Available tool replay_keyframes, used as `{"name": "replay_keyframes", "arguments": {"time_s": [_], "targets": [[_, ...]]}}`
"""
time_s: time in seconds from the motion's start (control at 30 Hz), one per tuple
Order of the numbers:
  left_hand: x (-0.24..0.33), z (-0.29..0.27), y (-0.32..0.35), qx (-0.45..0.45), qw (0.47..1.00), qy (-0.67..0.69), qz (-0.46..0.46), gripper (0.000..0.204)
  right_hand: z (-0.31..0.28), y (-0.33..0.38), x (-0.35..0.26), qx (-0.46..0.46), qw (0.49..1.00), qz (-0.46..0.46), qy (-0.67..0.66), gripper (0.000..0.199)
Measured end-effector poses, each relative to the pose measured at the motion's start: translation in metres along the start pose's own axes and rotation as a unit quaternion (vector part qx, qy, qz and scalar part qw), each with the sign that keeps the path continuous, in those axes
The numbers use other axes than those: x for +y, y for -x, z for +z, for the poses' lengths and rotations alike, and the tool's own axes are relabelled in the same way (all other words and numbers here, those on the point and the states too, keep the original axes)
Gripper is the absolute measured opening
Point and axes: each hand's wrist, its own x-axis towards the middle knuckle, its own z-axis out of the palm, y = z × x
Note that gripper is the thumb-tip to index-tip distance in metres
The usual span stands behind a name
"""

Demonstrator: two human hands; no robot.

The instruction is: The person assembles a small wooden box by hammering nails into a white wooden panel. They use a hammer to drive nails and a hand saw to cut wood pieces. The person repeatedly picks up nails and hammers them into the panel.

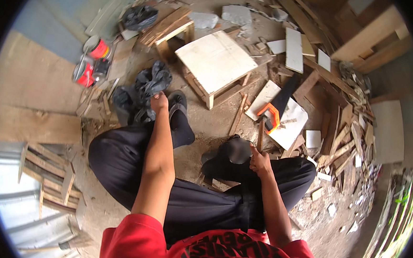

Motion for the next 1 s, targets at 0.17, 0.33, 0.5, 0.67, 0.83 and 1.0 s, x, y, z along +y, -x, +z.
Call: {"name": "replay_keyframes", "arguments": {"time_s": [0.17, 0.33, 0.5, 0.67, 0.83, 1.0], "targets": [[-0.022, -0.007, -0.045, -0.070, 0.985, -0.158, 0.025, 0.042, 0.025, 0.009, -0.036, -0.098, 0.994, -0.007, -0.049, 0.044], [-0.045, -0.037, -0.083, -0.124, 0.975, -0.168, 0.081, 0.029, 0.061, -0.005, -0.042, -0.212, 0.974, 0.005, 0.076, 0.046], [-0.030, -0.046, -0.112, 0.061, 0.968, -0.101, 0.223, 0.016, 0.079, -0.015, -0.038, -0.240, 0.953, -0.026, 0.183, 0.048], [0.002, -0.012, -0.164, -0.005, 0.926, -0.156, 0.345, 0.014, 0.081, -0.030, -0.045, -0.236, 0.943, -0.038, 0.233, 0.047], [-0.022, 0.034, -0.203, -0.122, 0.926, -0.317, 0.165, 0.024, 0.087, -0.048, -0.038, -0.204, 0.944, -0.005, 0.258, 0.045], [-0.035, 0.059, -0.184, -0.019, 0.932, -0.293, 0.213, 0.030, 0.085, -0.056, -0.043, -0.178, 0.942, 0.043, 0.282, 0.047]]}}
